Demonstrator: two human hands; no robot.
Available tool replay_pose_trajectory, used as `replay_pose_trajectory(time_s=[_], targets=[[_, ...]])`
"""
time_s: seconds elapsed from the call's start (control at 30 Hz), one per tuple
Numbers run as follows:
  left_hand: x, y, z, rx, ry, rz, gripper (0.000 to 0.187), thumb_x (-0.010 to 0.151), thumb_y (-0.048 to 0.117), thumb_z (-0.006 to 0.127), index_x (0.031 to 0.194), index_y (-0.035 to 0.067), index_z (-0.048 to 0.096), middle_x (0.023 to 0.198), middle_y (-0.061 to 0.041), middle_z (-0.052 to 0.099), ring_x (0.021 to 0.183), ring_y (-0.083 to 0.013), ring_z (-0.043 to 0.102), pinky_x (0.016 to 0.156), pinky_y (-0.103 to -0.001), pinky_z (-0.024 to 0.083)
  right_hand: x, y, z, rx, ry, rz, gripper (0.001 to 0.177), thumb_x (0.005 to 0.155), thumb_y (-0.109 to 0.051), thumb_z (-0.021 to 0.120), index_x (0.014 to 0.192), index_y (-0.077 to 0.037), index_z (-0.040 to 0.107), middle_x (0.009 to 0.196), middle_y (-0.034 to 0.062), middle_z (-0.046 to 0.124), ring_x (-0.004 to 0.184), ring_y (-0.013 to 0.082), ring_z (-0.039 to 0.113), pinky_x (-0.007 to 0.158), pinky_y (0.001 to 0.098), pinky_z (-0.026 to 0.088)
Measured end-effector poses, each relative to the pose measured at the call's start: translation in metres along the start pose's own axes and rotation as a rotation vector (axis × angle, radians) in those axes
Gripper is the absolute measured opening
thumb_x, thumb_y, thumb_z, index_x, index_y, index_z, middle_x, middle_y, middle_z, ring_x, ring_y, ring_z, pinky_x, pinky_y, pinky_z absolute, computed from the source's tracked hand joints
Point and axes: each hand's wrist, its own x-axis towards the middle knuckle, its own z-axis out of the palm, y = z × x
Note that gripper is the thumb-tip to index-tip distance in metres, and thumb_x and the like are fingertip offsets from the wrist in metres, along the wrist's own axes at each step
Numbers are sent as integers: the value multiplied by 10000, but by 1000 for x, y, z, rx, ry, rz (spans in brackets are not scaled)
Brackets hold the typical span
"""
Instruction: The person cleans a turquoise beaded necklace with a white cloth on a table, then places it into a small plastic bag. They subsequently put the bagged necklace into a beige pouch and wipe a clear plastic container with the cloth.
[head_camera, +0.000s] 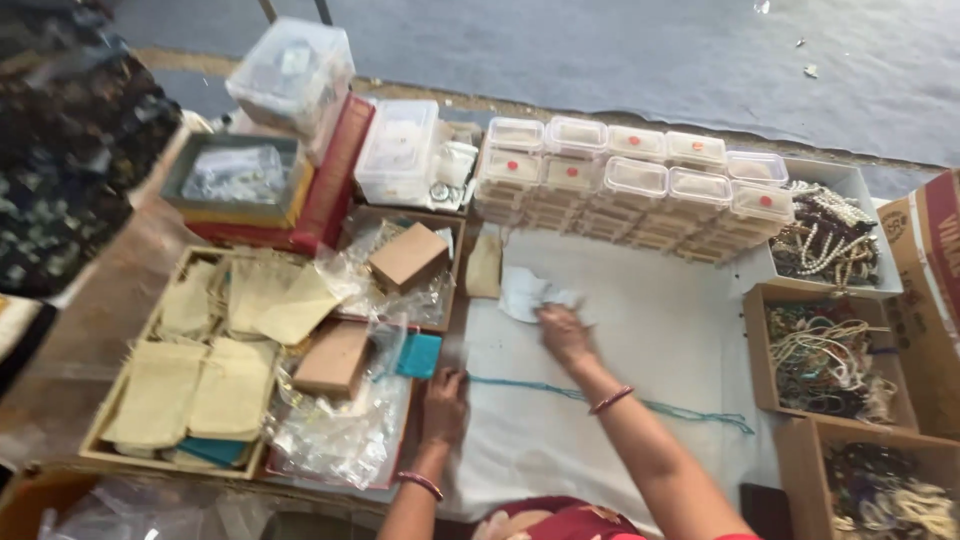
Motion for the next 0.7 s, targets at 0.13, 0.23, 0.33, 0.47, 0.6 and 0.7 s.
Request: replay_pose_trajectory(time_s=[0.13, 0.23, 0.33, 0.47, 0.6, 0.7], targets=[[-6, -5, 16, 23, 52, 23, 213, 873, 77, 644, 1074, 45, 707, 1167, -192, 639, 1089, -420, 608, 944, -492, 508, -55, -130, -62, -223, -142, -295, 244, 1019, -59, 491, 1184, 0, 660, 1127, 156, 707, 1028, 298, 673, 929, 423, 536], [-7, 4, 11, 38, -39, -47, 183, 878, 105, 675, 1040, 24, 705, 1136, -214, 627, 1045, -441, 588, 912, -502, 496, -115, -115, -77, -39, 65, -410, 405, 913, -49, 489, 1289, 12, 623, 1271, 175, 687, 1136, 310, 654, 1003, 422, 496], [0, -9, 13, 68, 23, 31, 138, 891, 97, 680, 1017, 56, 714, 1078, -156, 636, 1049, -394, 608, 935, -479, 503, -166, -23, -46, -186, 148, -338, 496, 939, -39, 472, 1430, 15, 516, 1415, 180, 614, 1257, 297, 605, 1122, 443, 422], [-3, -7, 15, 75, 51, 86, 236, 828, 27, 663, 1053, 69, 722, 1102, -145, 631, 1076, -372, 608, 970, -465, 504, -250, 108, -83, -437, 104, 131, 494, 971, -13, 461, 1449, -30, 585, 1263, 178, 670, 1171, 299, 650, 1047, 417, 503], [-2, -9, 17, 71, 63, 77, 236, 835, 42, 675, 1062, 74, 730, 1111, -147, 635, 1071, -367, 606, 961, -466, 501, -269, 136, -149, -392, -30, 686, 381, 999, -40, 502, 1318, -102, 701, 1249, 176, 711, 1129, 352, 671, 936, 471, 555], [0, -11, 20, 39, 74, 41, 171, 885, 138, 733, 1037, 61, 724, 1069, -142, 637, 1032, -368, 606, 918, -482, 489, -220, 129, -119, -209, 446, 395, 297, 963, -24, 537, 1202, -37, 711, 1201, 196, 712, 1182, 362, 653, 1045, 444, 524]])
